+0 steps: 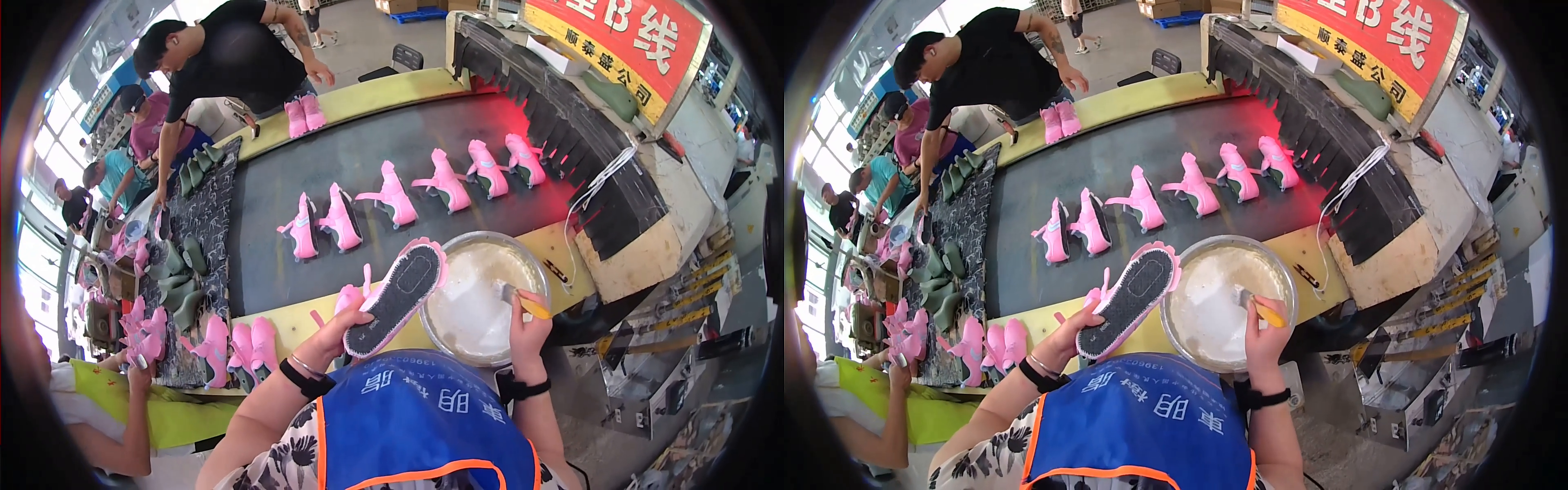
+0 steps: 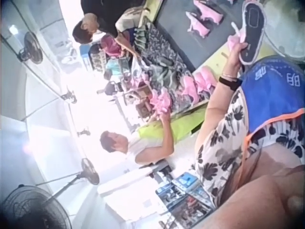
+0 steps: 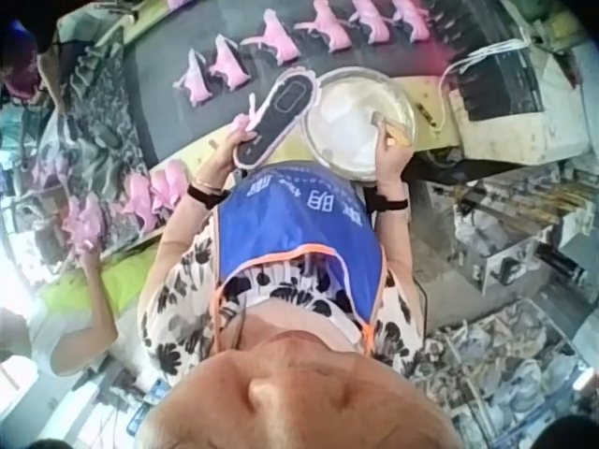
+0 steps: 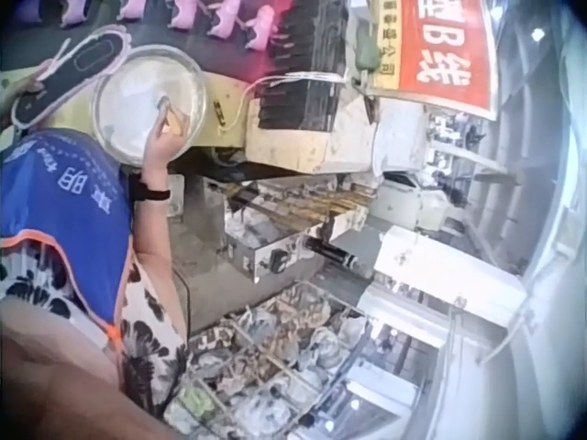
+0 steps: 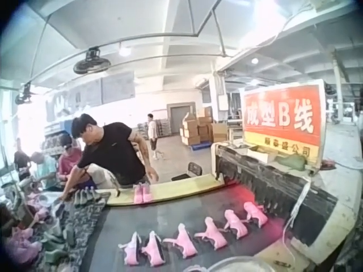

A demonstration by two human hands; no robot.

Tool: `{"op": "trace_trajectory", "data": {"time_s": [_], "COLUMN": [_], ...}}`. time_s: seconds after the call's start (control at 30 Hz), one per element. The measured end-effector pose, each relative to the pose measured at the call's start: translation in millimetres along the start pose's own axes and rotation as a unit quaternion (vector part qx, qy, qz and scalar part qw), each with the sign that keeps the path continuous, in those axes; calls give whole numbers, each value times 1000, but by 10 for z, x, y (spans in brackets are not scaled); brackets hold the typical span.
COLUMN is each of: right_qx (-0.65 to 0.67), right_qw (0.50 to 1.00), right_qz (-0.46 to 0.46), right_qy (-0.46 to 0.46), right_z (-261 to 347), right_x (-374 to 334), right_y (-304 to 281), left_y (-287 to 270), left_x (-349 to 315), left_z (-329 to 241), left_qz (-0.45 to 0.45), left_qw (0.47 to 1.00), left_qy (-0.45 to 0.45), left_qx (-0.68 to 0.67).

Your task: Applying glue or coating to the soles of sneakers using a brush on an assembly line.

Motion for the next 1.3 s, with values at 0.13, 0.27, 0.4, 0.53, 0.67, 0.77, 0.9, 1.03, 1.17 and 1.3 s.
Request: {"op": "trace_trajectory", "data": {"time_s": [0.13,0.27,0.4,0.53,0.67,0.77,0.9,1.03,1.17,1.3], "right_qx": [-74,-22,-105,-41,-116,-36,57,66,105,59], "right_qw": [990,999,976,998,978,997,992,972,951,951], "right_qz": [113,-4,181,39,145,72,79,130,180,182], "right_qy": [36,-33,55,5,95,-10,-86,-186,-229,-243], "right_z": [35,61,-143,-276,-214,147,569,774,774,649], "right_x": [37,19,-23,-93,8,113,298,386,382,434], "right_y": [70,8,196,223,169,-24,-128,-143,-68,-10], "left_y": [33,5,37,103,94,50,73,162,211,198], "left_x": [5,14,22,59,173,253,366,393,405,385], "left_z": [14,-40,-112,-170,-195,-125,-75,-122,-168,-174], "left_qz": [17,14,41,29,56,26,13,17,15,3], "left_qw": [1000,999,999,999,995,988,982,977,972,974], "left_qy": [9,22,4,-5,-81,-151,-186,-209,-229,-221], "left_qx": [-22,-30,-22,19,-6,2,39,50,54,55]}}
Point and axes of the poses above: each hand's wrist, its own x-axis towards the middle knuckle, its own y-axis out of the palm, z = x × y, the point moved 2 cm from there along x, towards the middle knuckle, and after that the axes turned 15 degrees about -x, right-handed, at the moved point
